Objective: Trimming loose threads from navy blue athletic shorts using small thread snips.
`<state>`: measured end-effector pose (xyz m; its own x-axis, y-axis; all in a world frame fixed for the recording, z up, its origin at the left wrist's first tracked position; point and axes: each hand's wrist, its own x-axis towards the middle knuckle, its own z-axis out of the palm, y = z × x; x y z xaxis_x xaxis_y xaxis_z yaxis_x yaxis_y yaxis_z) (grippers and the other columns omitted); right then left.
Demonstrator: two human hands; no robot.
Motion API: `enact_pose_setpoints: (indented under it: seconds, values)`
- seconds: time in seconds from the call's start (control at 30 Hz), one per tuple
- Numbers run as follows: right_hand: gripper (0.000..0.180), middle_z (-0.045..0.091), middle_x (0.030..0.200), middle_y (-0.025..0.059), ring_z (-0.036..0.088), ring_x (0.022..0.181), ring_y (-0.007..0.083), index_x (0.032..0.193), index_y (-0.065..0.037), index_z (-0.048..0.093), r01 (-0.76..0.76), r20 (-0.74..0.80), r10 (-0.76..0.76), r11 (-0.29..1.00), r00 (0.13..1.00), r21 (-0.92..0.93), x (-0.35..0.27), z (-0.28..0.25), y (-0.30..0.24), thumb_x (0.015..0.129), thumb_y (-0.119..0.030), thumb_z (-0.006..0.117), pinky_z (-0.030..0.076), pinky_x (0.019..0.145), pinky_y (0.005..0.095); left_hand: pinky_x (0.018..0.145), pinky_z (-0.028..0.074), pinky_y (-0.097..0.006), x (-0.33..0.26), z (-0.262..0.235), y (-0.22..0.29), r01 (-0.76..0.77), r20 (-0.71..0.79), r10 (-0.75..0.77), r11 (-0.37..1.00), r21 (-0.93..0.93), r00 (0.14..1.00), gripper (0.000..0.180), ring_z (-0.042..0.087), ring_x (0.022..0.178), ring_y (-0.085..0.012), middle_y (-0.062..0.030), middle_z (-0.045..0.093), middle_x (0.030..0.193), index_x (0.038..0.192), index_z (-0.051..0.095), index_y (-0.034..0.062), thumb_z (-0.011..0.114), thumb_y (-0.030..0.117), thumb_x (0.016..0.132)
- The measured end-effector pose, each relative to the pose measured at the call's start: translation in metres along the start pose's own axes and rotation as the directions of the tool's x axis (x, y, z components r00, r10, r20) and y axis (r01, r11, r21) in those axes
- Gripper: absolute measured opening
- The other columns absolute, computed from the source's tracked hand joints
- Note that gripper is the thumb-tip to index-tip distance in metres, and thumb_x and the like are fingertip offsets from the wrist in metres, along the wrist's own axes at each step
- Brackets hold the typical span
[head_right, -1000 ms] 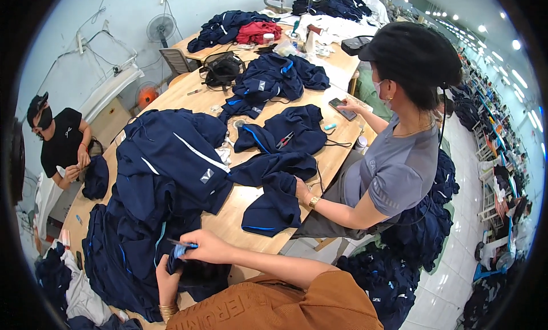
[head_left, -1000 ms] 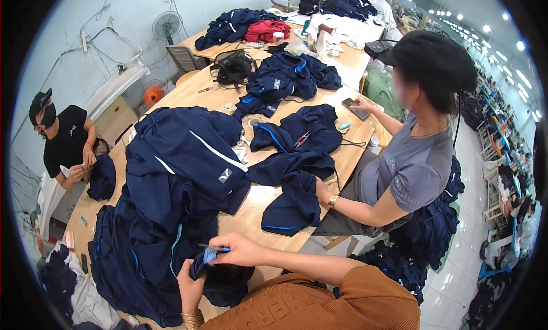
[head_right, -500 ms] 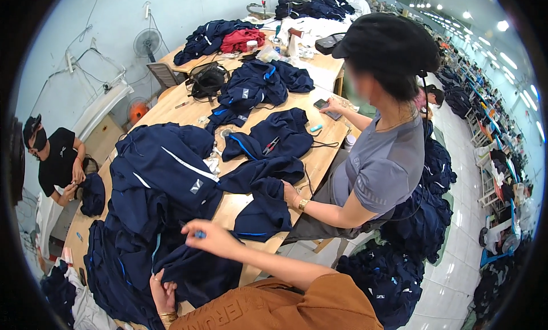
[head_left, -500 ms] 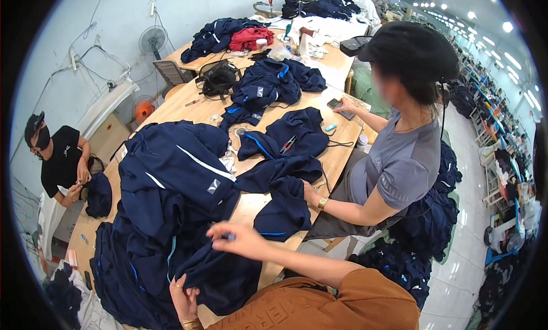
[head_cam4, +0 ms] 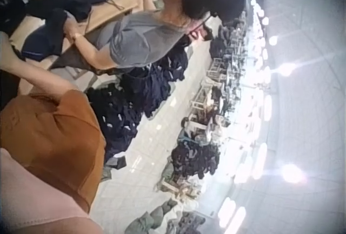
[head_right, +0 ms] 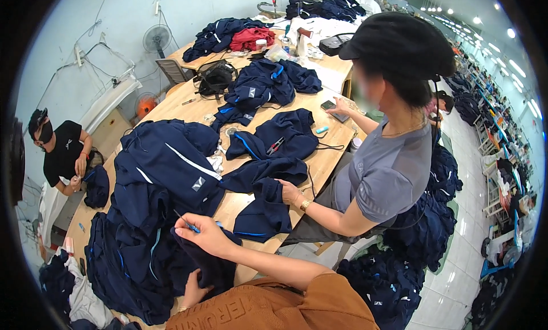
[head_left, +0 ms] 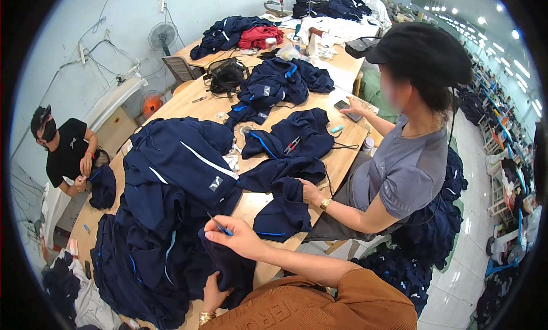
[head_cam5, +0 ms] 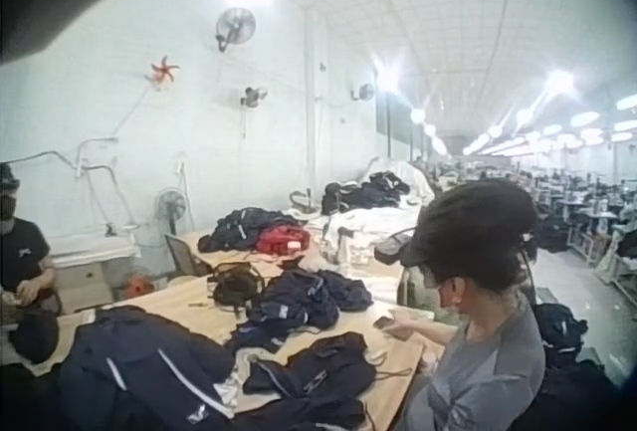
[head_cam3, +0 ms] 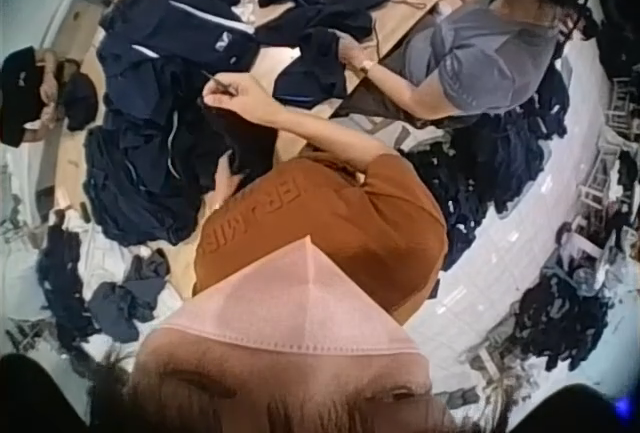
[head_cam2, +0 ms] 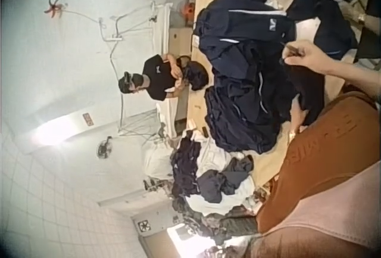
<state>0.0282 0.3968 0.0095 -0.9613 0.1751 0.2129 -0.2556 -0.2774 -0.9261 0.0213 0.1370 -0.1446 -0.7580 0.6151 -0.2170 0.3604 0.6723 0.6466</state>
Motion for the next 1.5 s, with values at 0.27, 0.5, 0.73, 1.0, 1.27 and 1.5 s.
enact_pose_setpoints:
  seconds: [0.27, 0.5, 0.73, 1.0, 1.27, 1.5]
  values:
    - [0.021, 0.06, 0.08, 0.0101, 0.059, 0.075, 0.0177, 0.091, -0.001, 0.057, 0.001, 0.016, 0.012, 0.738, 1.0, -0.674, 0.022, -0.023, 0.032, 0.079, -0.017, 0.065, 0.046, 0.069, 0.03, 0.074, 0.047, -0.03, -0.009, -0.01, 0.002, 0.363, 0.031, -0.554, 0.501, -0.786, 0.832, 0.035, 0.06, 0.081, -0.0177, -0.0087, 0.064, 0.092, 0.098, 0.059, -0.0026, 0.07, 0.02, 0.074]
    - [0.048, 0.062, 0.103, 0.0096, 0.058, 0.099, 0.0165, 0.114, -0.003, 0.054, -0.19, 0.331, 0.255, 0.958, 0.909, -0.216, -0.04, 0.02, 0.057, 0.075, -0.024, 0.072, 0.044, 0.083, 0.0273, 0.092, 0.045, -0.034, 0.003, -0.089, 0.103, 0.148, 0.259, -0.241, -0.397, -0.906, 0.935, 0.049, 0.057, 0.101, -0.0244, -0.0145, 0.056, 0.115, 0.122, 0.046, -0.0039, 0.047, 0.033, 0.091]
    - [0.024, 0.06, 0.079, 0.0092, 0.055, 0.075, 0.0127, 0.091, 0.001, 0.059, -0.19, 0.12, 0.239, 0.928, 0.964, -0.322, -0.039, 0.026, 0.083, 0.075, -0.014, 0.07, 0.044, 0.07, 0.0257, 0.093, 0.043, -0.031, 0.016, -0.074, 0.069, -0.097, -0.068, -0.263, -0.103, -0.99, 0.963, 0.037, 0.055, 0.106, -0.0212, -0.0122, 0.054, 0.12, 0.123, 0.046, -0.0033, 0.043, 0.019, 0.093]
    - [0.01, 0.057, 0.072, -0.0031, 0.051, 0.064, 0.0041, 0.083, -0.004, 0.061, -0.441, -0.08, 0.449, 0.891, 0.89, 0.104, 0.007, 0.019, 0.048, 0.08, -0.011, 0.066, 0.042, 0.06, 0.0183, 0.107, 0.02, -0.038, 0.012, -0.075, 0.105, -0.162, -0.234, 0.01, 0.748, -0.643, 0.972, 0.103, 0.025, 0.131, -0.028, -0.0132, 0.026, 0.141, 0.142, 0.012, 0.0108, 0.078, 0.017, 0.063]
    - [0.013, 0.063, 0.081, 0.0038, 0.061, 0.069, 0.0111, 0.089, -0.004, 0.06, -0.598, -0.057, 0.65, 0.728, 0.758, 0.335, 0.048, 0.01, 0.026, 0.081, -0.013, 0.065, 0.049, 0.064, 0.0223, 0.087, 0.043, -0.024, 0.011, -0.071, 0.072, -0.017, -0.069, -0.213, 0.239, -0.971, 0.975, 0.032, 0.056, 0.098, -0.0103, -0.0037, 0.059, 0.109, 0.119, 0.049, -0.0012, 0.052, 0.009, 0.089]
    - [0.013, 0.064, 0.078, 0.0031, 0.06, 0.068, 0.0102, 0.085, -0.004, 0.062, -0.67, 0.006, 0.687, 0.708, 0.727, 0.224, 0.057, 0.006, 0.073, 0.082, -0.016, 0.064, 0.047, 0.066, 0.0218, 0.087, 0.044, -0.026, 0.021, -0.085, 0.04, -0.083, -0.052, -0.215, -0.138, -0.987, 0.975, 0.036, 0.056, 0.098, -0.013, -0.0074, 0.058, 0.111, 0.121, 0.047, -0.001, 0.052, 0.018, 0.091]
